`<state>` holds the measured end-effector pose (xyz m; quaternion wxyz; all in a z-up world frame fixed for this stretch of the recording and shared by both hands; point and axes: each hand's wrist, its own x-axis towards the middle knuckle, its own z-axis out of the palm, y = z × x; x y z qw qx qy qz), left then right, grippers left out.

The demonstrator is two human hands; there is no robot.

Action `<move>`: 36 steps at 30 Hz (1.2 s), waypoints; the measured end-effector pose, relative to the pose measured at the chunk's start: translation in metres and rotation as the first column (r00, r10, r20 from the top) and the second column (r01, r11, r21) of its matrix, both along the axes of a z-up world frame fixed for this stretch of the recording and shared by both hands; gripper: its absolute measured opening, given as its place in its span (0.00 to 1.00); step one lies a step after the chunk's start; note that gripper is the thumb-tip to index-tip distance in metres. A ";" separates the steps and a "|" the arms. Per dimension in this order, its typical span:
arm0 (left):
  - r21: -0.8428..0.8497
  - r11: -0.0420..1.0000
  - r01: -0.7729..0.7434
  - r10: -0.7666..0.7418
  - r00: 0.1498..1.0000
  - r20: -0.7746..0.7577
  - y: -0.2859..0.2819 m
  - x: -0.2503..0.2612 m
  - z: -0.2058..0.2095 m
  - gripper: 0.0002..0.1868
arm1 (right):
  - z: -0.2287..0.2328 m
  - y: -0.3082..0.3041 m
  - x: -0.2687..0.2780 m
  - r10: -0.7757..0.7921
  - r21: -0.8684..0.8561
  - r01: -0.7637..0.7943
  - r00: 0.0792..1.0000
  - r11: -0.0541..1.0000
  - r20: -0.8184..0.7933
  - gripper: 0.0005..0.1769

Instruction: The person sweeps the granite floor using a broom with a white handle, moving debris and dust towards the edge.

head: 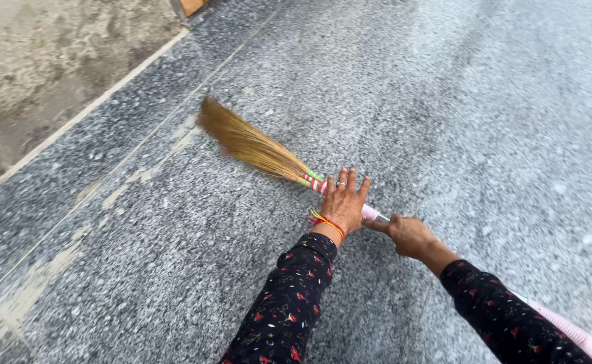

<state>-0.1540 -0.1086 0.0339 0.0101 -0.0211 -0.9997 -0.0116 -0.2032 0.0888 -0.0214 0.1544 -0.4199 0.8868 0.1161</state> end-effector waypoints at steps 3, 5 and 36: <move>-0.012 1.000 -0.024 0.024 0.999 0.025 -0.004 0.002 0.005 0.48 | 0.010 -0.008 -0.011 0.002 0.041 -0.001 1.000 0.999 -0.018 0.55; -0.025 0.999 -0.041 0.041 0.999 0.031 -0.005 0.002 0.008 0.49 | 0.012 -0.002 -0.028 -0.083 0.051 0.084 0.996 0.995 -0.010 0.54; 0.019 0.995 -0.100 0.098 0.989 0.108 -0.012 0.004 0.016 0.52 | -0.016 -0.002 -0.081 -0.252 -0.042 0.255 0.966 0.966 0.060 0.56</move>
